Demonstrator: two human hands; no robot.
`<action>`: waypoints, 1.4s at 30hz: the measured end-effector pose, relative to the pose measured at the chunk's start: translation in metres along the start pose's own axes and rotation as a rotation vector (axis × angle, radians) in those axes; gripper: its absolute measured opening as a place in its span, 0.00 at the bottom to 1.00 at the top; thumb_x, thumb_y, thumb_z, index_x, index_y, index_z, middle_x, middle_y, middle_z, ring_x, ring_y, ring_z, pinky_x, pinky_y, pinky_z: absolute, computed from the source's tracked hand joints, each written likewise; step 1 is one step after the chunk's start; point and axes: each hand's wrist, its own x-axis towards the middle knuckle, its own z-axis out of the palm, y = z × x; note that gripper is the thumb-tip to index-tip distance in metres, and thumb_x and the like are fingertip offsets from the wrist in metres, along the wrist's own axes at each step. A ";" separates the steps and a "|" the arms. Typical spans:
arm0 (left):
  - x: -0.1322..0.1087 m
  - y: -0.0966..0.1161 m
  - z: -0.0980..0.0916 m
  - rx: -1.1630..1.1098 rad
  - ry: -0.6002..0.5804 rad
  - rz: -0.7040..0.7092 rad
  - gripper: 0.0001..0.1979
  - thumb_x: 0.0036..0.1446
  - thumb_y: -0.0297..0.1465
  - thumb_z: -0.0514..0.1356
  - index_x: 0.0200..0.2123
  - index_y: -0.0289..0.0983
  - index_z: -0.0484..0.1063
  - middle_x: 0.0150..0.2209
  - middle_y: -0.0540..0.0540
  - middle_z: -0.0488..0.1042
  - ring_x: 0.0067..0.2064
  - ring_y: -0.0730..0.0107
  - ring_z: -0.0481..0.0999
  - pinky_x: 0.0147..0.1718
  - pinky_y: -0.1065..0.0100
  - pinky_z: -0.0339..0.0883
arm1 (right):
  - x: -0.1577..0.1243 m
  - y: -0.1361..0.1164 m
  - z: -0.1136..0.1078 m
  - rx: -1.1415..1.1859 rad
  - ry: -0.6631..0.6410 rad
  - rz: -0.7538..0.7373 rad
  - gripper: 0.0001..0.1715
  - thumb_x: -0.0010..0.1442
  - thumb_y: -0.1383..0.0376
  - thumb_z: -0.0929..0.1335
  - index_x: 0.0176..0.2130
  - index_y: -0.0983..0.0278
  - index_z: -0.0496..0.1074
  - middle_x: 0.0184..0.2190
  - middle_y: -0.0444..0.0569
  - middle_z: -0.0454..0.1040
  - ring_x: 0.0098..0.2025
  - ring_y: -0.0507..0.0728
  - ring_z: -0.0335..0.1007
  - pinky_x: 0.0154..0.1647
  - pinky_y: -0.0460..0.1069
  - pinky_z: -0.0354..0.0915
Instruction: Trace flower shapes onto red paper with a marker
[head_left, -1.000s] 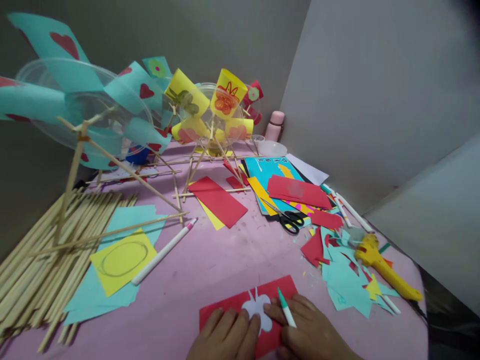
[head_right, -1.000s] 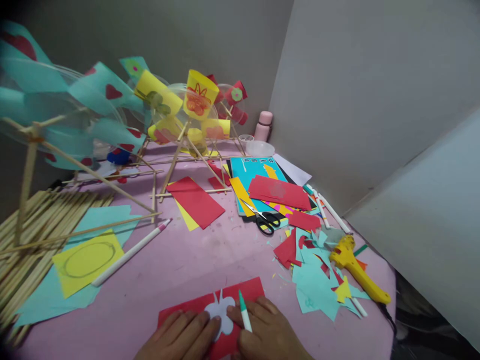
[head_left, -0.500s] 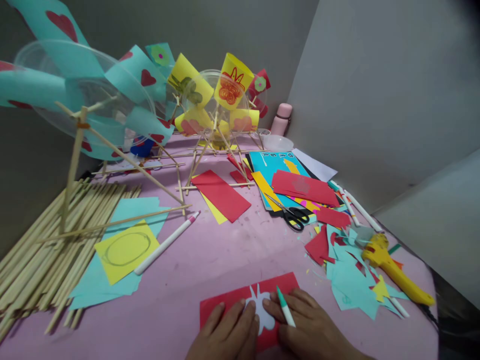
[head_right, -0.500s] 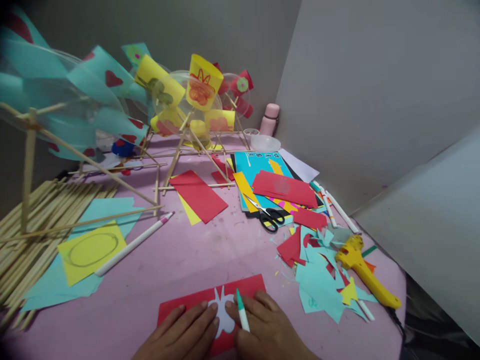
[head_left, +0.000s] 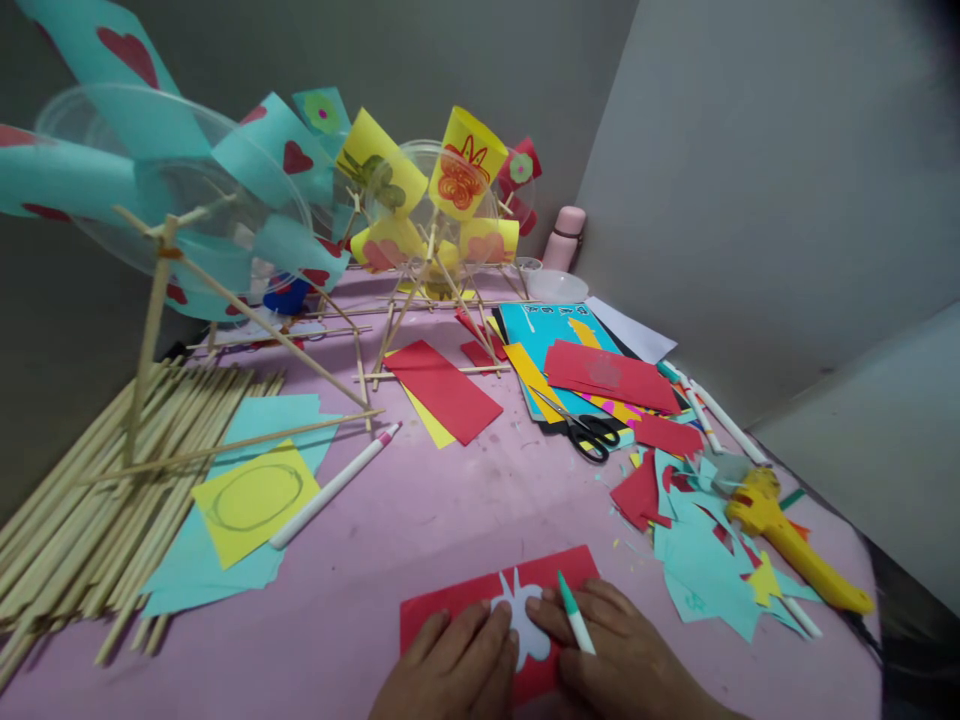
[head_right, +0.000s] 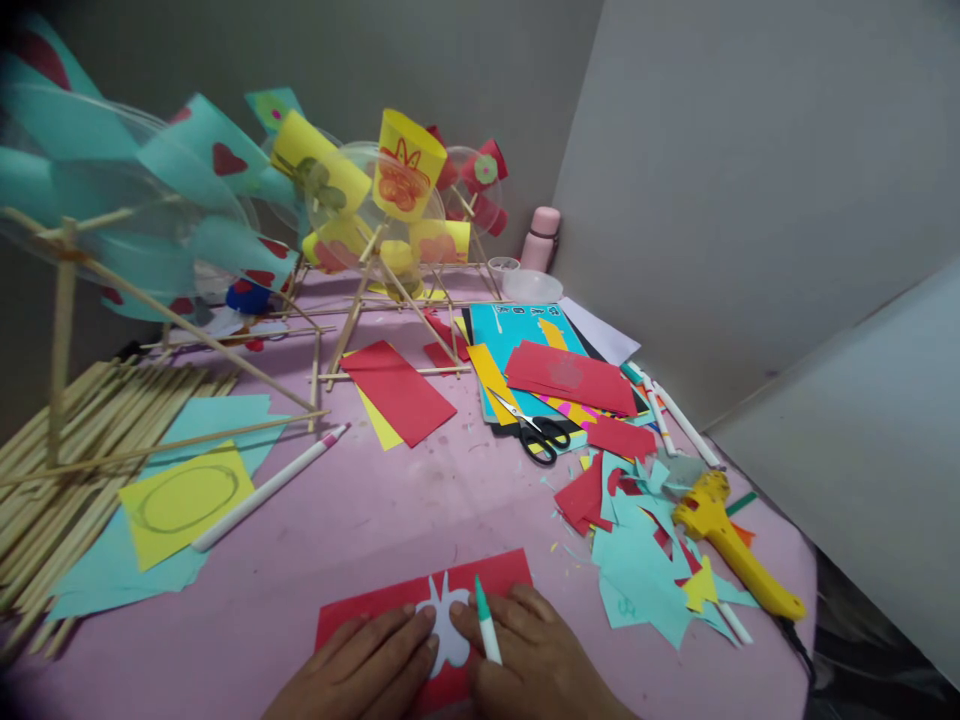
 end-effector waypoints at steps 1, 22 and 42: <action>0.001 0.000 -0.001 0.003 -0.001 -0.002 0.20 0.69 0.29 0.39 0.38 0.41 0.71 0.39 0.55 0.79 0.39 0.71 0.75 0.37 0.68 0.63 | 0.001 0.000 0.000 0.000 0.000 -0.003 0.28 0.72 0.66 0.54 0.22 0.60 0.64 0.35 0.40 0.82 0.36 0.50 0.75 0.43 0.48 0.59; 0.002 -0.003 -0.005 -0.023 -0.120 0.071 0.18 0.69 0.28 0.41 0.41 0.40 0.71 0.42 0.53 0.78 0.40 0.70 0.75 0.37 0.67 0.65 | -0.002 -0.001 0.002 0.046 -0.012 0.033 0.24 0.70 0.64 0.58 0.23 0.59 0.64 0.34 0.39 0.82 0.30 0.52 0.75 0.37 0.50 0.62; 0.021 -0.010 -0.028 -0.356 -0.237 -0.073 0.12 0.61 0.26 0.53 0.44 0.41 0.72 0.42 0.47 0.76 0.41 0.65 0.76 0.39 0.65 0.71 | -0.003 0.002 -0.004 0.179 -0.055 0.063 0.13 0.63 0.70 0.63 0.27 0.60 0.66 0.35 0.44 0.81 0.28 0.52 0.72 0.30 0.48 0.65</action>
